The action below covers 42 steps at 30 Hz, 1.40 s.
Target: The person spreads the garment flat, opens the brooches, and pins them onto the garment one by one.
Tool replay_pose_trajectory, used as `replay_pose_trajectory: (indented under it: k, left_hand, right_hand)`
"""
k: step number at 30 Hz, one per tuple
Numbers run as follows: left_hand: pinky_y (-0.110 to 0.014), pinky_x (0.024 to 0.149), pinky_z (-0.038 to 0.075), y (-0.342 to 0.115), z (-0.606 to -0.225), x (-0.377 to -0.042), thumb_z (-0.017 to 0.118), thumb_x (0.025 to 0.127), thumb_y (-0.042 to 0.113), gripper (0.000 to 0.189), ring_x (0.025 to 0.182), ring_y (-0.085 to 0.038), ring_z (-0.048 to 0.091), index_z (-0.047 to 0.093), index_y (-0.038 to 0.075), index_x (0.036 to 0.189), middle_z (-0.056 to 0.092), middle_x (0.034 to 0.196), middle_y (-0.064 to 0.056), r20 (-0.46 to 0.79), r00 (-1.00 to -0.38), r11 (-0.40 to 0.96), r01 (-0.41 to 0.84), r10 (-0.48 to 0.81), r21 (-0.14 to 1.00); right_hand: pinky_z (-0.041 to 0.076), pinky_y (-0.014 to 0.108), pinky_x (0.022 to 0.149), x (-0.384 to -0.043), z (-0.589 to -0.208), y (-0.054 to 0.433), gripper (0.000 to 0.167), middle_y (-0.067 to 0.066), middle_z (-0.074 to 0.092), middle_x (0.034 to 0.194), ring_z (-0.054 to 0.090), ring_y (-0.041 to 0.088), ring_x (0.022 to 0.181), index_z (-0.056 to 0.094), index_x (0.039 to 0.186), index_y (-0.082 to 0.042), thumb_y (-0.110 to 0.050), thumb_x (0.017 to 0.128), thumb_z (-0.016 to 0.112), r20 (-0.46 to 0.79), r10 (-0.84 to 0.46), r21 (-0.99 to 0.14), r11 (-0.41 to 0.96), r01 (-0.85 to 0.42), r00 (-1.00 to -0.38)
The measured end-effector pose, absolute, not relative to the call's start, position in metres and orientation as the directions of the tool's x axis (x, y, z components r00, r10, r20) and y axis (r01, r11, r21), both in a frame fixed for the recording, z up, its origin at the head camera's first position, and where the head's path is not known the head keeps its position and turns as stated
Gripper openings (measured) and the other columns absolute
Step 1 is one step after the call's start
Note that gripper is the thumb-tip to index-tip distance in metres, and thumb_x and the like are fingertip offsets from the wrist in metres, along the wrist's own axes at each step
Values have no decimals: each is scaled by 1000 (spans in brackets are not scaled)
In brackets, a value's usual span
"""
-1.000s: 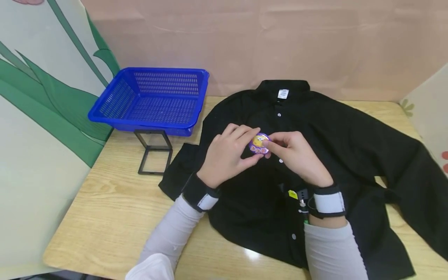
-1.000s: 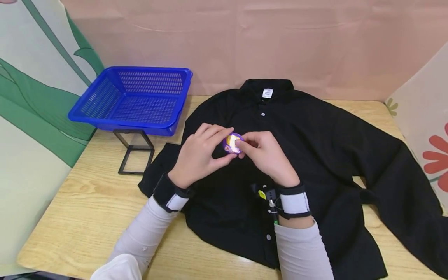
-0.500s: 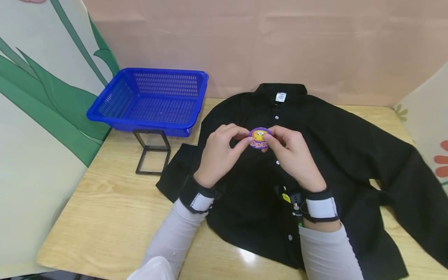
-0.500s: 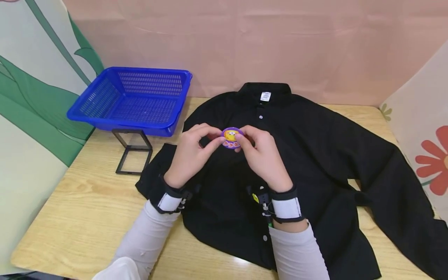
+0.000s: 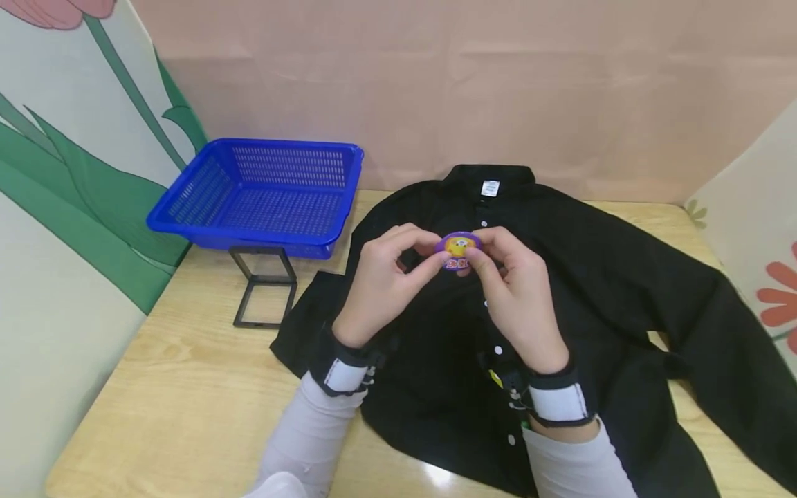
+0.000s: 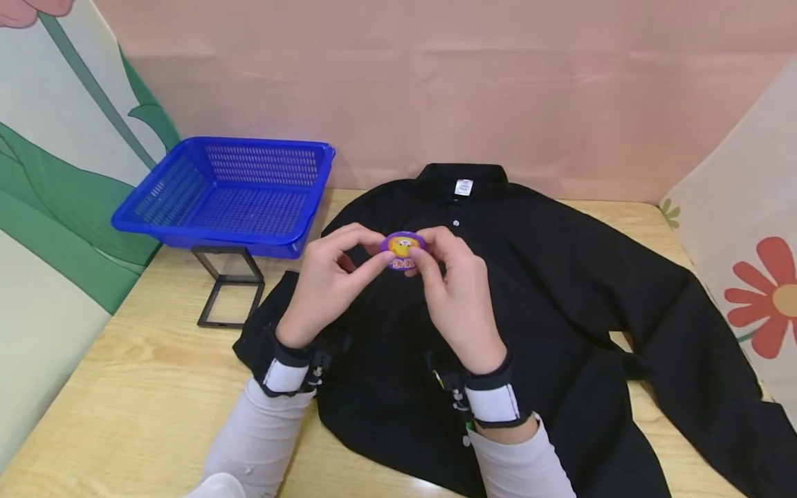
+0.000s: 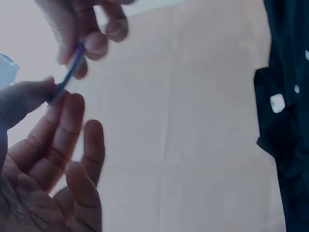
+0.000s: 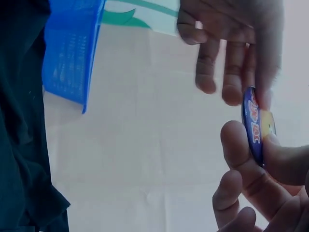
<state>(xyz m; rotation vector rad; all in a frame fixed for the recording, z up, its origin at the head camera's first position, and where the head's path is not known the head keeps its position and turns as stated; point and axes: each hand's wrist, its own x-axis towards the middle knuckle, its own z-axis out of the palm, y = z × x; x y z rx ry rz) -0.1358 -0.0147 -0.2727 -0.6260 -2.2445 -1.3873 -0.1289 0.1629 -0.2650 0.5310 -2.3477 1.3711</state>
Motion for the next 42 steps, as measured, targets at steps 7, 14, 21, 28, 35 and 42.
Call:
replay_pose_trajectory:
  k: [7,14,21,28,35,42]
  left_hand:
    - [-23,52,45,-16,-275,-129,76,88,14,13,70,-14,57,73,3,94,70,87,-6,505,-847,370,528,165,764]
    - [-25,51,45,-24,-267,-134,75,89,13,13,67,-13,53,73,2,94,71,88,-7,543,-822,373,565,173,736]
    - [-23,56,46,-27,-265,-135,73,90,14,14,72,-12,54,73,2,95,70,89,-7,556,-808,402,582,193,707]
    - [-23,71,50,-24,-270,-135,74,89,13,13,79,-13,60,74,1,92,72,88,-7,579,-784,439,611,223,658]
    - [-32,72,53,-24,-267,-135,75,88,12,12,82,-15,61,75,1,93,73,89,-6,578,-774,452,626,259,636]
    - [-26,72,51,-28,-269,-134,75,88,11,11,81,-15,61,75,1,92,73,88,-6,564,-784,467,614,261,637]
  right_hand:
    - [48,5,73,-123,-273,156,15,13,74,89,66,19,72,63,106,5,1,91,65,567,-173,-675,463,-575,-805]
    - [39,13,57,-127,-268,150,17,11,73,83,61,18,73,60,105,5,-1,90,67,640,-212,-582,494,-646,-738]
    - [39,19,61,-128,-266,147,17,11,72,82,58,18,78,58,105,5,1,91,66,646,-225,-559,512,-653,-729]
    - [38,24,66,-127,-270,150,17,11,71,81,53,18,78,59,102,5,3,88,69,624,-221,-553,552,-624,-749]
    - [36,22,61,-126,-270,151,16,12,69,80,48,16,73,61,101,6,4,87,69,625,-203,-544,579,-608,-753]
    - [35,20,60,-126,-271,147,16,12,68,80,48,15,72,61,100,5,4,87,70,615,-221,-543,578,-609,-757]
